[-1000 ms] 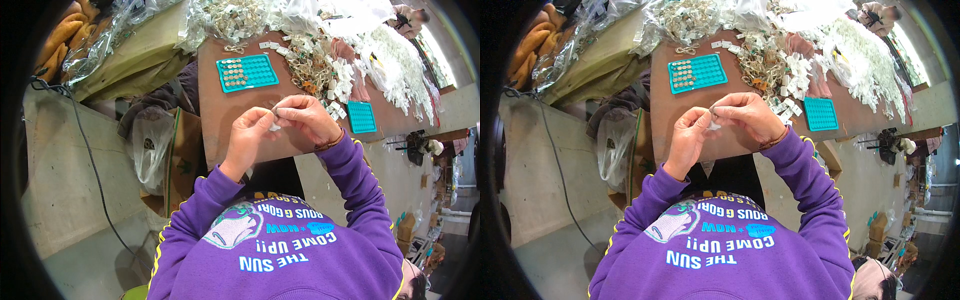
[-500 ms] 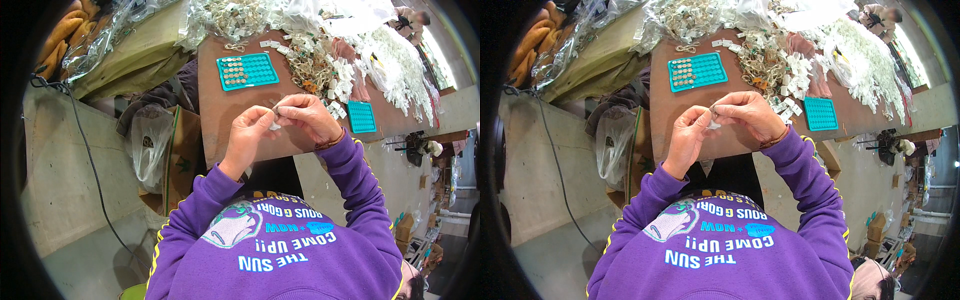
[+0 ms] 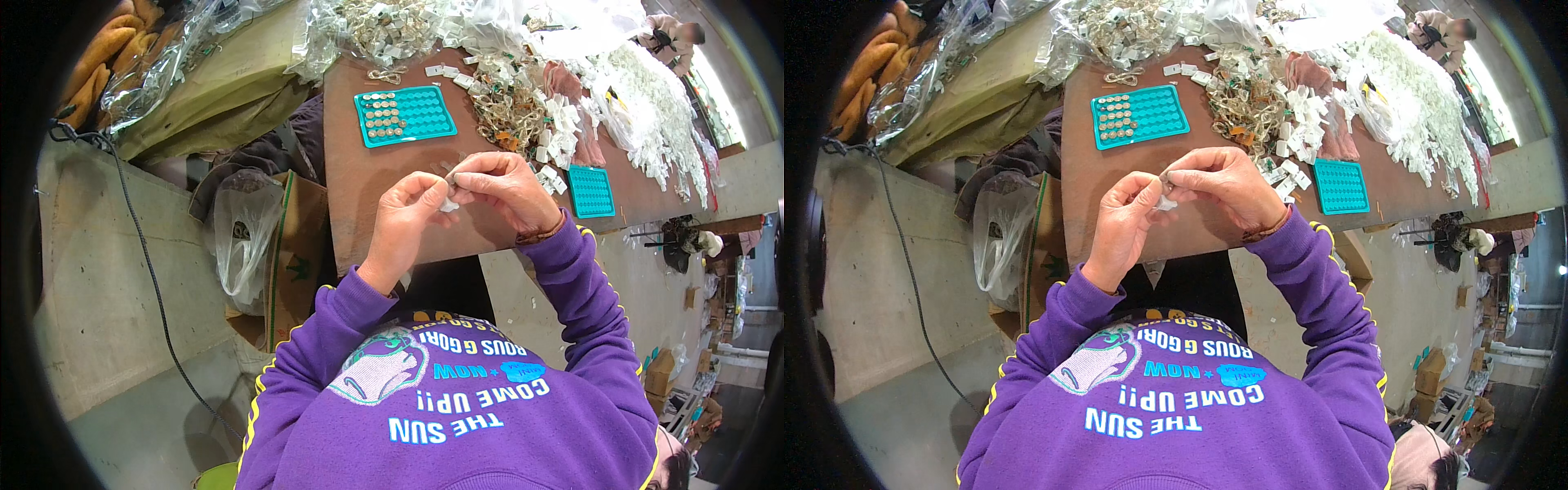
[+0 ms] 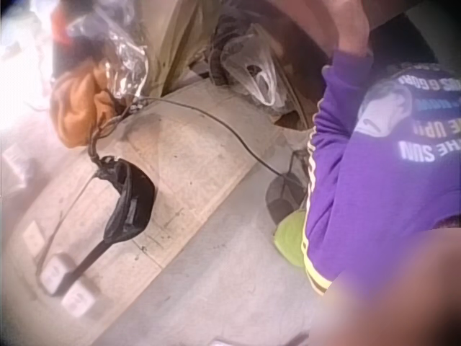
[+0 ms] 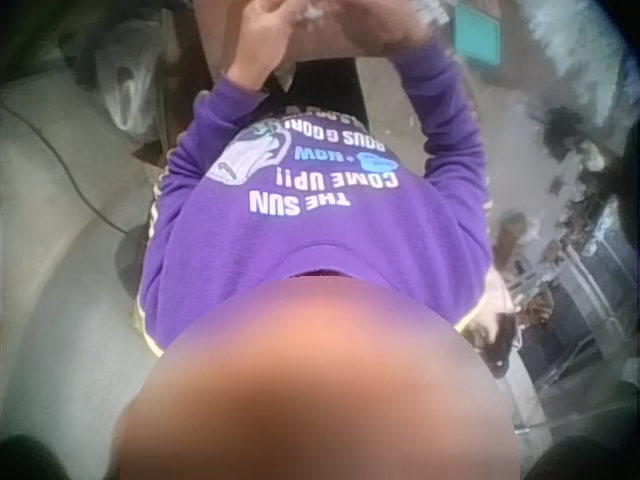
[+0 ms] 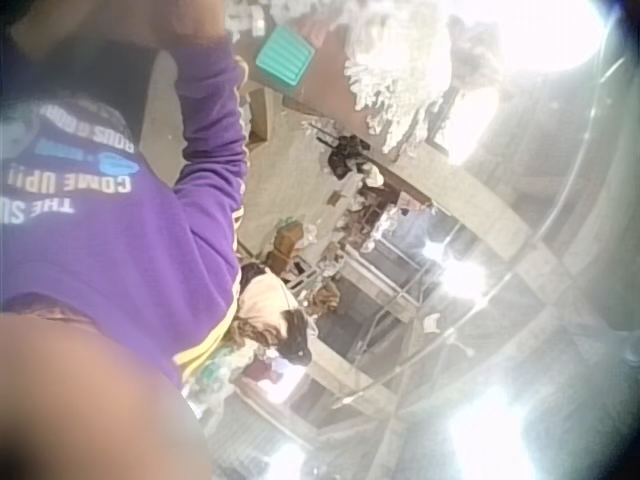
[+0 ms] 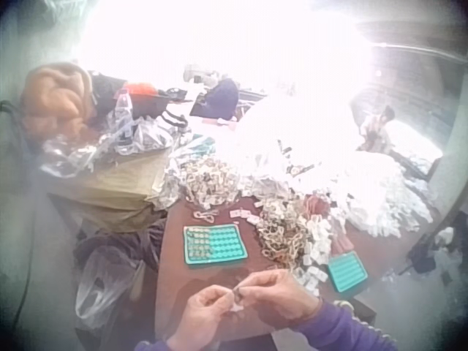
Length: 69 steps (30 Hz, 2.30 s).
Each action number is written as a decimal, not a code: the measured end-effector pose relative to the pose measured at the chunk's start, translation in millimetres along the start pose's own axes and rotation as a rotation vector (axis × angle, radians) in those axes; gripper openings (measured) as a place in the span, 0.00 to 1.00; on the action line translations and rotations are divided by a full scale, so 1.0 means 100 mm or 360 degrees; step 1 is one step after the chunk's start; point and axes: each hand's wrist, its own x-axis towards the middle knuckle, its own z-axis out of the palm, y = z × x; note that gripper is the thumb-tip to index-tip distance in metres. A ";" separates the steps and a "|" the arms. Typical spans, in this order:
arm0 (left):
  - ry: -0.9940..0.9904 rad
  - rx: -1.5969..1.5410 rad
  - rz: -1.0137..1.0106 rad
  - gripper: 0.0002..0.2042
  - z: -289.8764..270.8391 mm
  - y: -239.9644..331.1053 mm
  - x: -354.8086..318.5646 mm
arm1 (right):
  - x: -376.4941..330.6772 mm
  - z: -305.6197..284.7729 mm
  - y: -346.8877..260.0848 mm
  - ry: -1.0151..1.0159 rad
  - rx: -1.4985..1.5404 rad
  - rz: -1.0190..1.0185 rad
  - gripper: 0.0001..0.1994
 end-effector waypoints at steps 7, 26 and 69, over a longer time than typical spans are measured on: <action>0.0031 0.0118 0.0031 0.07 0.02 -0.03 0.02 | -0.01 0.05 -0.07 0.0050 -0.0409 -0.0152 0.06; 0.0202 0.0058 0.0104 0.07 0.05 -0.03 0.02 | 0.15 -0.25 0.26 0.0497 -0.1823 -0.0426 0.06; 0.0061 -0.0448 -0.0109 0.11 -0.08 -0.02 0.01 | 0.04 0.17 0.20 0.0568 -0.1270 -0.1069 0.05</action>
